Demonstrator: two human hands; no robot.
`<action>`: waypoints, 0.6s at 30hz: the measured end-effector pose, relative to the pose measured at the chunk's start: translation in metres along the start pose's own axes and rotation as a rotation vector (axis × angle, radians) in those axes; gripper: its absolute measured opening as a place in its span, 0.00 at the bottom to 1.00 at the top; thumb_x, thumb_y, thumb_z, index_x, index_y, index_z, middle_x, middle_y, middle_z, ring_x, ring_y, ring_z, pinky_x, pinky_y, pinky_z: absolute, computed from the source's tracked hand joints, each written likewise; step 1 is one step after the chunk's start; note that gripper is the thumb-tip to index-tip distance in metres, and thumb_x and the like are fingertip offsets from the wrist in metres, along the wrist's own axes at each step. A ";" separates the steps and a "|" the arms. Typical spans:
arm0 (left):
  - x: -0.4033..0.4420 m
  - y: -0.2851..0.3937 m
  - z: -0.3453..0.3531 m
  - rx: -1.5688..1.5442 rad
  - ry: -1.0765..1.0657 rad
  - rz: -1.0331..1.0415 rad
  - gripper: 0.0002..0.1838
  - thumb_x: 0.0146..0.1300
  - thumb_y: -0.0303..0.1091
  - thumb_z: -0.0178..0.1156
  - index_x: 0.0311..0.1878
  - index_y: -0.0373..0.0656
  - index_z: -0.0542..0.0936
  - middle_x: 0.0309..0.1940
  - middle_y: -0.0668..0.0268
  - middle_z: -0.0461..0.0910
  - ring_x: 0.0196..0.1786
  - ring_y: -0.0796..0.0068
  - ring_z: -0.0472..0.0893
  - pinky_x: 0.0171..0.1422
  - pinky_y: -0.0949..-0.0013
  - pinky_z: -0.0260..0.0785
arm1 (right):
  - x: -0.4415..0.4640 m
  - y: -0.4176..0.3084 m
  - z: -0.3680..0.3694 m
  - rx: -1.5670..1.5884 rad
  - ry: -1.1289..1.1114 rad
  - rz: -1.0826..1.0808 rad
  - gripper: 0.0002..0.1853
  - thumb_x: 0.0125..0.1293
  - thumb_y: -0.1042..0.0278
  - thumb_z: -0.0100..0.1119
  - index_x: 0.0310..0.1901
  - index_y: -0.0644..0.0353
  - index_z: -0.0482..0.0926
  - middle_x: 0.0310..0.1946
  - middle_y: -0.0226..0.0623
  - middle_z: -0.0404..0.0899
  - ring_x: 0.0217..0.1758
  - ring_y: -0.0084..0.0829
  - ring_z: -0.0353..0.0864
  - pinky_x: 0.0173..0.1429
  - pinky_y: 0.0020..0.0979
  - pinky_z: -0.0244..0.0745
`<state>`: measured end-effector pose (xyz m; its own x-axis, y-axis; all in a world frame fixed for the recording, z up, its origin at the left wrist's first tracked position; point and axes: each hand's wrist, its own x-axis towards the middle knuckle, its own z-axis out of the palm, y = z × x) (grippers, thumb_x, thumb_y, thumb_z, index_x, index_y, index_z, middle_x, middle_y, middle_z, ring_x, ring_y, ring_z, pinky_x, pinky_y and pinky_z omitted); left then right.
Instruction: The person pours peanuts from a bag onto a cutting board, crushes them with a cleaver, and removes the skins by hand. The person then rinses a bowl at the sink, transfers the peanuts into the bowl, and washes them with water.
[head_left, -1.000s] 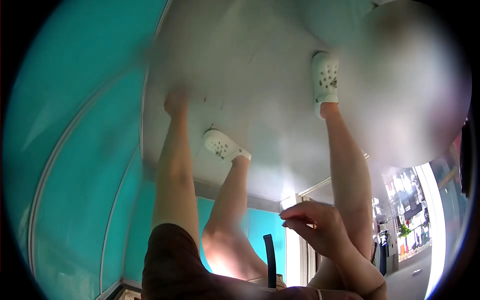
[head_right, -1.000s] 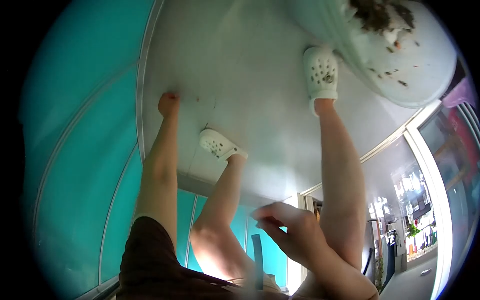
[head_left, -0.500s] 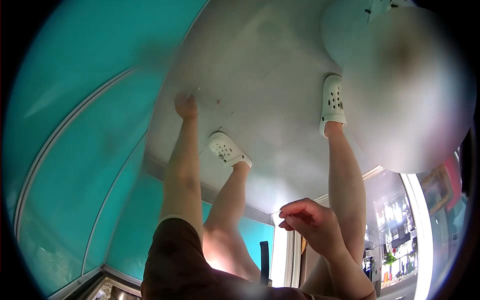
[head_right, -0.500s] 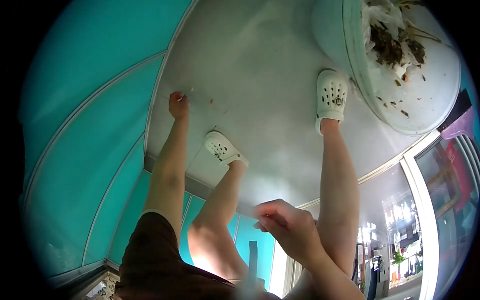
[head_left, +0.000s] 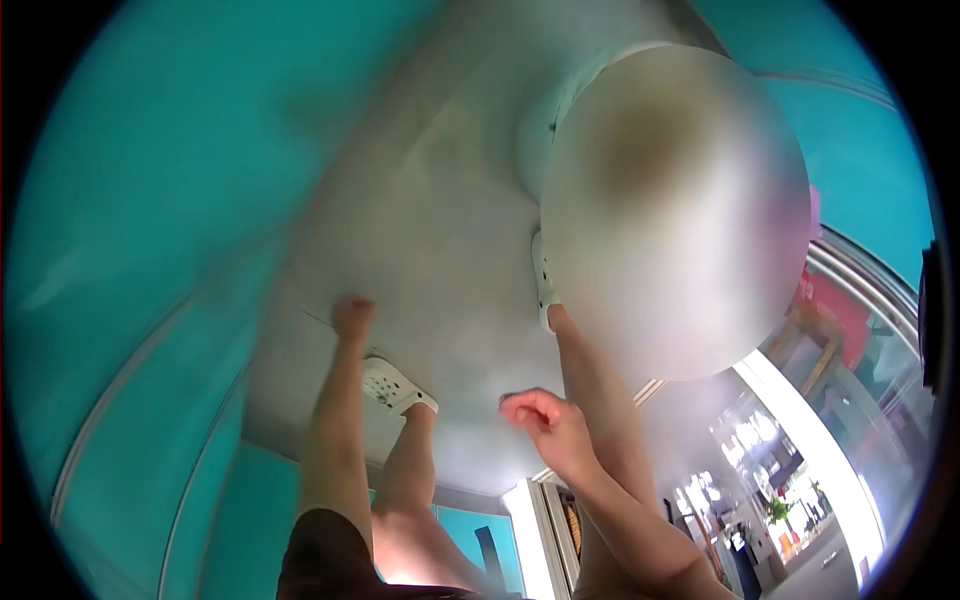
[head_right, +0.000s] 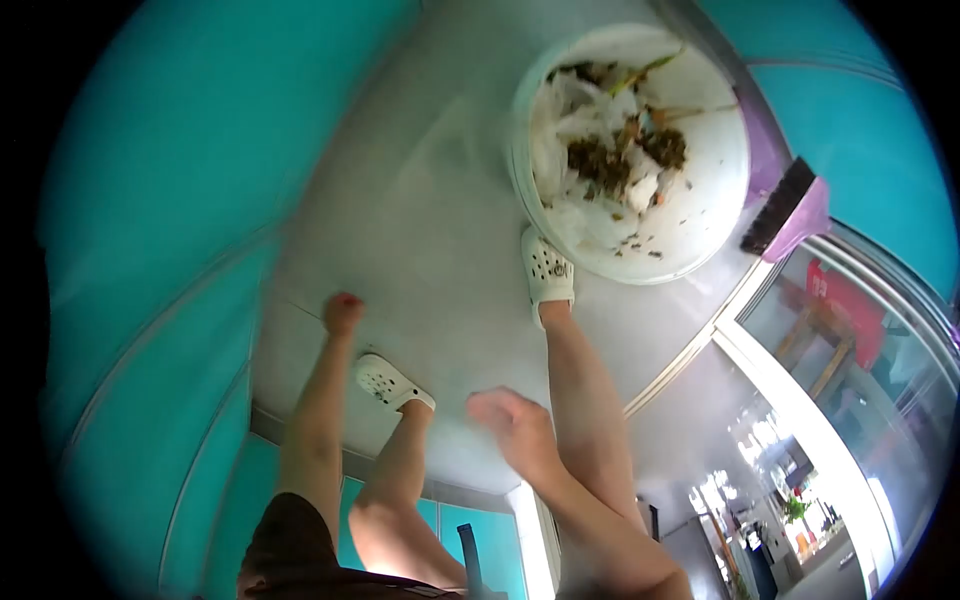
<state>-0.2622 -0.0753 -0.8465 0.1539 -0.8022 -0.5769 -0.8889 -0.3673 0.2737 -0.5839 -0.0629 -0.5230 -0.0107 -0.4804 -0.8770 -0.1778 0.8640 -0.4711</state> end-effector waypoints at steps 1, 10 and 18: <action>-0.017 0.021 0.000 -0.150 -0.167 -0.176 0.07 0.44 0.39 0.62 0.25 0.47 0.80 0.26 0.62 0.81 0.32 0.61 0.80 0.39 0.60 0.73 | 0.005 0.012 0.003 0.016 0.076 -0.038 0.08 0.62 0.82 0.50 0.39 0.64 0.78 0.34 0.34 0.81 0.38 0.22 0.78 0.46 0.22 0.73; -0.257 0.329 -0.390 -1.136 -0.658 0.390 0.03 0.50 0.23 0.59 0.30 0.41 0.77 0.34 0.69 0.74 0.38 0.77 0.75 0.45 0.73 0.69 | -0.139 -0.217 -0.133 -0.125 0.472 -1.221 0.16 0.57 0.86 0.47 0.46 0.63 0.76 0.49 0.49 0.75 0.54 0.41 0.74 0.56 0.38 0.72; -0.411 0.413 -0.677 -1.127 0.405 0.861 0.07 0.42 0.18 0.56 0.25 0.42 0.76 0.26 0.68 0.75 0.33 0.71 0.74 0.38 0.70 0.69 | -0.246 -0.422 -0.167 -0.810 0.515 -1.381 0.15 0.62 0.73 0.53 0.51 0.59 0.74 0.56 0.39 0.70 0.60 0.40 0.67 0.60 0.37 0.64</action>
<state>-0.4010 -0.2159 0.0245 0.0403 -0.9626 0.2680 0.0008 0.2682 0.9634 -0.6708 -0.3348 -0.0924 0.3054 -0.8967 0.3204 -0.7518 -0.4336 -0.4968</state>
